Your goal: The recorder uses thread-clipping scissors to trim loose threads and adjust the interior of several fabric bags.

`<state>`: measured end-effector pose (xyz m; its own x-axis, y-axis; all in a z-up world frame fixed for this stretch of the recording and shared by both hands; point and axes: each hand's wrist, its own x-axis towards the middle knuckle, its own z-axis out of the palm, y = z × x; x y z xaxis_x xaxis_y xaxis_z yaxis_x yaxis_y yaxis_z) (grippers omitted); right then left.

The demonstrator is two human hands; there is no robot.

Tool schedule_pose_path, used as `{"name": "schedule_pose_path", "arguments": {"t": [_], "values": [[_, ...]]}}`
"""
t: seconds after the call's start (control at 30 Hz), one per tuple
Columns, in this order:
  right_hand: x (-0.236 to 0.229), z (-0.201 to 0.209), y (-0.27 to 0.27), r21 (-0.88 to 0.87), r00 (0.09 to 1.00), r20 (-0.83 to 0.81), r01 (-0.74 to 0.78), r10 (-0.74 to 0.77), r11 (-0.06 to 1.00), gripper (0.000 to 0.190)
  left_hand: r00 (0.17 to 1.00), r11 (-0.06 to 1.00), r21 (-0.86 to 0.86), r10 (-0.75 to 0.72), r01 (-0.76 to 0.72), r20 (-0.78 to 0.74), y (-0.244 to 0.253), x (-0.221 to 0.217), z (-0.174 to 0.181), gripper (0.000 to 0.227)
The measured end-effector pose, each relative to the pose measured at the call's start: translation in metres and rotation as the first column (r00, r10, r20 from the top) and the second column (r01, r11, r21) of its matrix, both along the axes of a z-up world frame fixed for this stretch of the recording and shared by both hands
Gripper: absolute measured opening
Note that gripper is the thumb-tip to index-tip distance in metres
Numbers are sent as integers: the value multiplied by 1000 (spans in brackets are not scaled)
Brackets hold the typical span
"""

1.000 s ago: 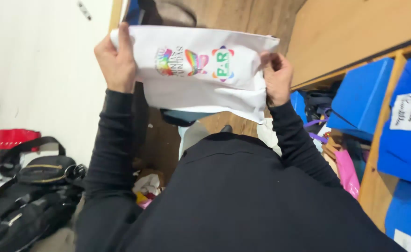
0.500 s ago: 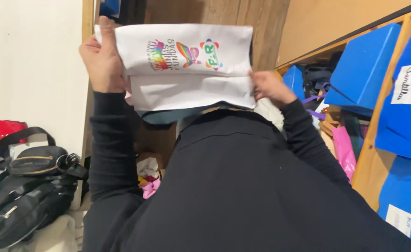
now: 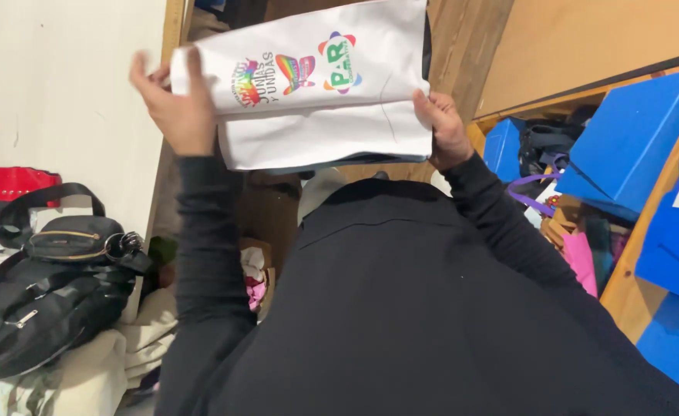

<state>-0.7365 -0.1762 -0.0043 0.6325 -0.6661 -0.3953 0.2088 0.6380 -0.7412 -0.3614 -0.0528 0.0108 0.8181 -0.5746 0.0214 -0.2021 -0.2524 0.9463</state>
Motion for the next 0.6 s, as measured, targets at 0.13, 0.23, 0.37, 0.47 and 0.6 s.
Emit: {"name": "schedule_pose_path", "arguments": {"t": [0.13, 0.23, 0.37, 0.47, 0.6], "values": [[3, -5, -15, 17, 1000, 4, -21, 21, 1000, 30, 745, 976, 99, -212, 193, 633, 3, -65, 42, 56], [3, -4, -12, 3, 997, -6, -77, 77, 997, 29, 606, 804, 115, -525, 584, 597, -14, -107, 76, 35], [4, 5, -6, -57, 992, -70, -106, 102, 993, 30, 745, 814, 120, -571, 568, 345, -38, -145, 71, 35], [3, 11, -1, -76, 993, -92, -74, 67, 994, 30, 729, 820, 90, -548, 566, 409, -38, -160, 45, 18], [-17, -19, -8, -92, 996, -86, -21, 13, 996, 27, 785, 760, -233, -619, 606, 23, -40, -102, -8, 26]]}}
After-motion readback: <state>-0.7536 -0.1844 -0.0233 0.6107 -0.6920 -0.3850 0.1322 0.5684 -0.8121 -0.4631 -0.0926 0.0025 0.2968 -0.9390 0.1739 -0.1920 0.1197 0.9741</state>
